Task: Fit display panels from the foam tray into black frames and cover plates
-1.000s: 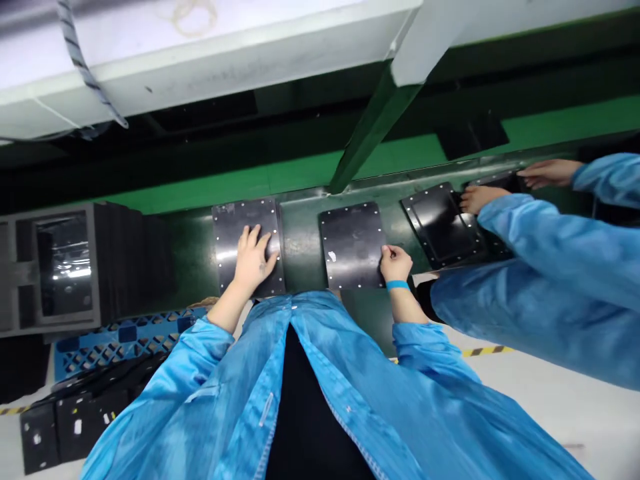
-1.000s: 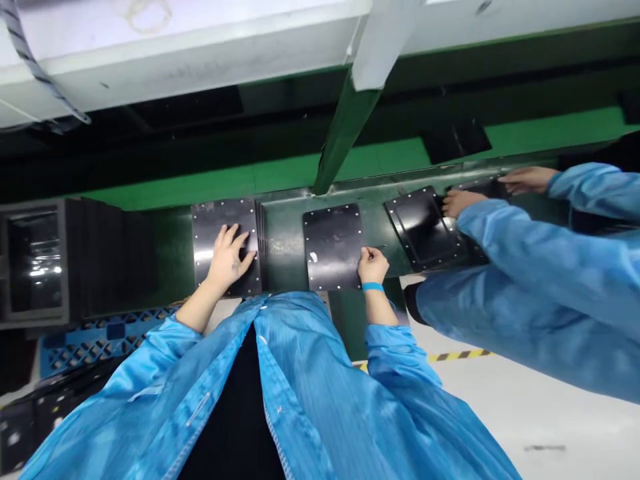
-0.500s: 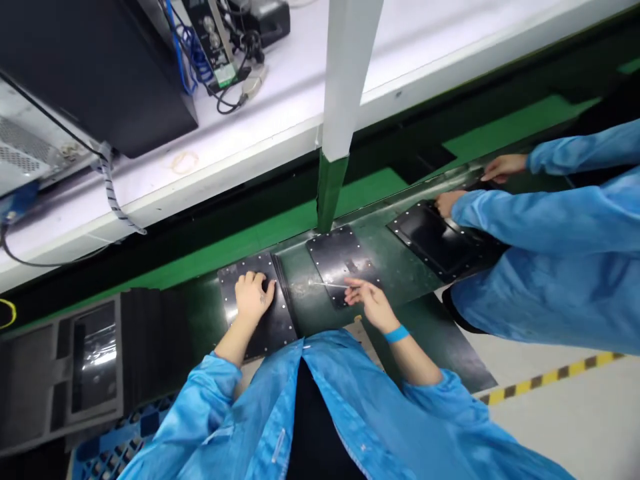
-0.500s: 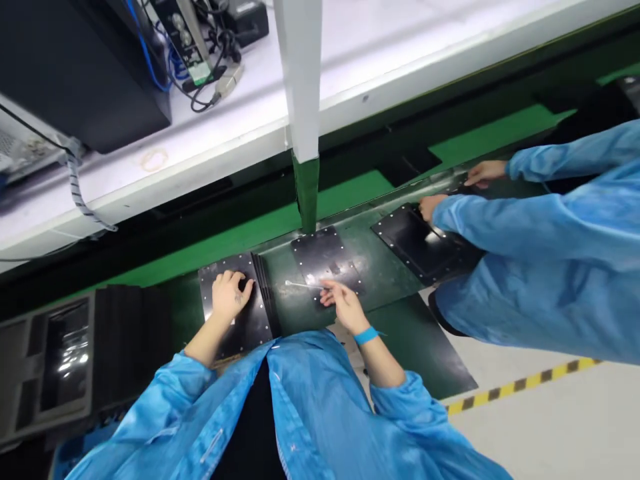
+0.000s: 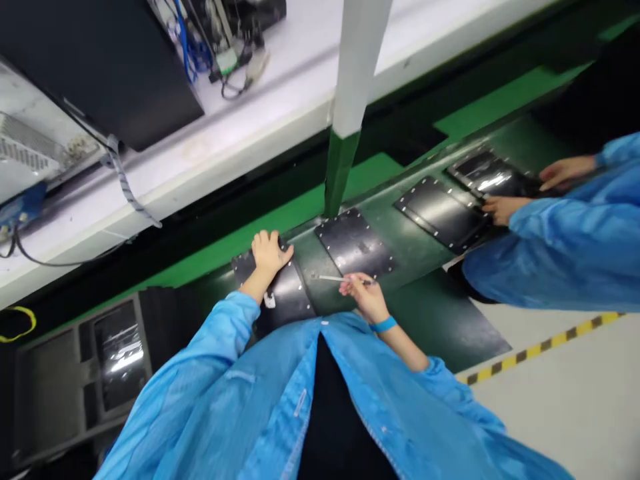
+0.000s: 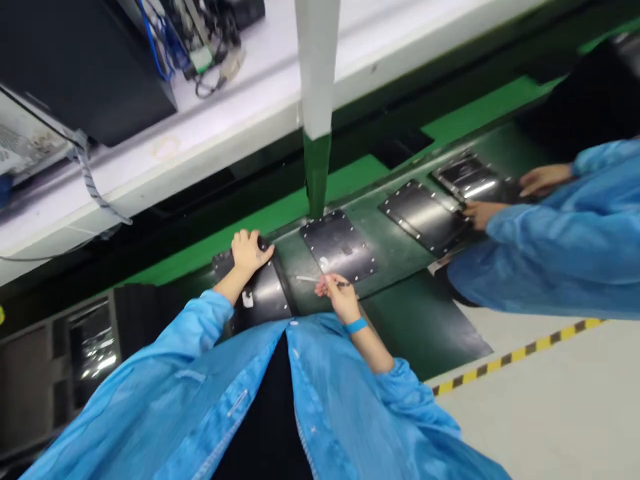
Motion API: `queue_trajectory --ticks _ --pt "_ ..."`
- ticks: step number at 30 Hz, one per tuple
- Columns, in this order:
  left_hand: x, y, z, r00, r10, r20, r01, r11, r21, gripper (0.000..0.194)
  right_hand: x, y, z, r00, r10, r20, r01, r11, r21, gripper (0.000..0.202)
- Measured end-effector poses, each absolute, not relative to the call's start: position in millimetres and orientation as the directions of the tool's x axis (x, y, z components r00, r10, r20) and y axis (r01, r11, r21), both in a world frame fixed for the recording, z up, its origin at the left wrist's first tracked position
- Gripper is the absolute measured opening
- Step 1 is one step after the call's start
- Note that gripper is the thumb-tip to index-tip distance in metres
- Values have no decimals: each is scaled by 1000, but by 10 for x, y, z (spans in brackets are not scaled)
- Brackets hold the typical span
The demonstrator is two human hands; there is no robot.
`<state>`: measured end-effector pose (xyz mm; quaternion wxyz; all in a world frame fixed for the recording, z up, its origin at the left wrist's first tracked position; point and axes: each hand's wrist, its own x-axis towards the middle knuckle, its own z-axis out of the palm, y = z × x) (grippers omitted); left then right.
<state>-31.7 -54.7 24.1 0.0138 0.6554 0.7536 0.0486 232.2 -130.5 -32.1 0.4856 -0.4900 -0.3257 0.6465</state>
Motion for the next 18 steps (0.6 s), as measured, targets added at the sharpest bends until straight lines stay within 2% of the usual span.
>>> queue_trajectory --ticks 4,9,14,18 --pt "-366 -454 35 -151 987 47 973 141 180 47 2199 -1332 -447 -48 928 -370 -353 -363 -862 65" --pt "-393 -426 -73 -156 988 10 961 149 235 41 2031 -1209 -564 -143 923 -357 -356 -384 -852 63" --pt "-378 -386 -73 -139 990 -6 963 136 232 38 1920 -987 -686 -167 911 -376 -334 -411 -848 64" --pt "-302 -465 100 -154 987 -38 973 158 167 35 1978 -982 -605 -229 906 -357 -257 -410 -875 65"
